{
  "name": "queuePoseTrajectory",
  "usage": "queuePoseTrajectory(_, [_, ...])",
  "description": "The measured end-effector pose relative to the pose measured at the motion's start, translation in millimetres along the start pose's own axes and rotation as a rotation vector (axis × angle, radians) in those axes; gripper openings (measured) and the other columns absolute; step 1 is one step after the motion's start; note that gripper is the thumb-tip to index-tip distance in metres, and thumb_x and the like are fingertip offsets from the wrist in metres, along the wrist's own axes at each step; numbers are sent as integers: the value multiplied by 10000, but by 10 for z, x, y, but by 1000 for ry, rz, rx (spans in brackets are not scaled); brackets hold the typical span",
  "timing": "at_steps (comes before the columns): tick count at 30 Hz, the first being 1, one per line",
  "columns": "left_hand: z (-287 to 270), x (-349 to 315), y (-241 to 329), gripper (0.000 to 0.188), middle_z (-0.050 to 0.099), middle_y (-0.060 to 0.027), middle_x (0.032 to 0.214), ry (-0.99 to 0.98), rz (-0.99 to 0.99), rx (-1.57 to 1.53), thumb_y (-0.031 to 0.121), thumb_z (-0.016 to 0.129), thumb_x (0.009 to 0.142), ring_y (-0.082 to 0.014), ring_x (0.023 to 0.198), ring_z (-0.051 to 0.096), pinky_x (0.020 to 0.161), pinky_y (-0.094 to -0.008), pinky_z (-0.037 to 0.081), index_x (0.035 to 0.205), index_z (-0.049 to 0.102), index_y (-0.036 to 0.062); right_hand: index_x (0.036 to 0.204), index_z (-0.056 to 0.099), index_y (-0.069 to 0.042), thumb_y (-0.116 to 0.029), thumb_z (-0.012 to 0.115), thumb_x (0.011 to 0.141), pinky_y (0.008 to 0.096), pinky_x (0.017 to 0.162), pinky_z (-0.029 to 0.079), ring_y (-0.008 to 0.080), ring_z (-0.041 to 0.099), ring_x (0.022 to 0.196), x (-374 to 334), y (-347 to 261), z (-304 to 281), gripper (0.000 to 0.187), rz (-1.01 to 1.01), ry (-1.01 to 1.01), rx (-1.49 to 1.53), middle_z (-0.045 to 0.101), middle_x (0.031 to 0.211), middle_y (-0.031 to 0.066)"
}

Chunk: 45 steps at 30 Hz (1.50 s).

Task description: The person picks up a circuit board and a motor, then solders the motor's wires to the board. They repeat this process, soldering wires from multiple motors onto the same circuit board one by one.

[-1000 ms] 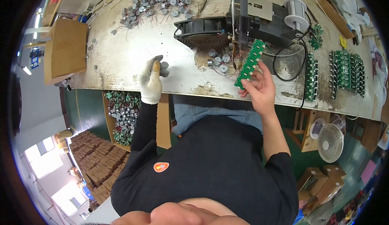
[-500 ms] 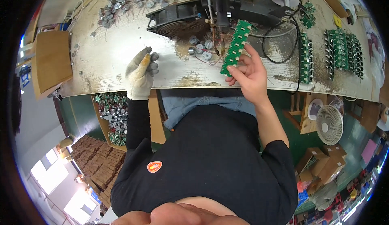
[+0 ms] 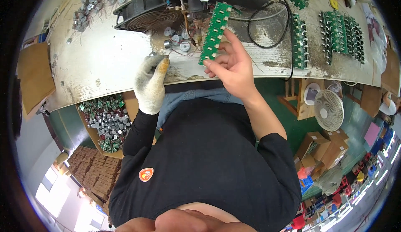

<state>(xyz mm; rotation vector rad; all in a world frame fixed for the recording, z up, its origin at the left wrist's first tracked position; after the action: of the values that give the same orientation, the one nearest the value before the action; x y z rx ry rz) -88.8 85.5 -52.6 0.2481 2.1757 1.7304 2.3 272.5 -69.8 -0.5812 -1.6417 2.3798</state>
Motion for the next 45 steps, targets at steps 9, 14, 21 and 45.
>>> queuePoseTrajectory(9, [301,-15,79,164,586,-79,733,-133,11,154,135,672,833,-159,678,550,638,-277,431,869,662,-25,1446,216,-18,130,597,806,257,550,535,198,658,720,-35,-47,80,760,-5,-17,81,527,1152,211])
queuePoseTrajectory(14, [374,11,58,186,633,-76,773,-176,-96,35,150,672,851,-120,699,576,632,-265,456,880,665,-34,1433,207,-11,116,602,805,254,549,540,187,655,700,-9,-68,87,753,-23,-18,92,537,1096,188])
queuePoseTrajectory(21, [457,1,23,209,660,-95,848,-227,-350,-339,144,650,881,-116,756,625,689,-245,509,916,622,-60,1308,277,5,117,580,813,256,528,541,185,649,679,0,-78,60,592,-24,24,123,533,1121,200])
queuePoseTrajectory(45, [508,119,-7,152,642,-96,828,-172,-385,-475,101,637,863,-132,717,636,648,-249,529,900,598,-41,1263,313,5,122,579,808,262,521,551,179,649,676,136,-141,43,540,-84,55,158,528,1118,182])
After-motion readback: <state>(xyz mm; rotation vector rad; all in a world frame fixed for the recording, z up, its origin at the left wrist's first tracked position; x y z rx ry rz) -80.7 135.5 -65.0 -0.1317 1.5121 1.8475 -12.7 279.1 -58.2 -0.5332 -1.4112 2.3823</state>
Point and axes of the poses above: each hand's wrist, its own x-axis towards the middle knuckle, its own z-axis out of the palm, y = z × x, the point moved 5 cm from there along x, towards the middle knuckle
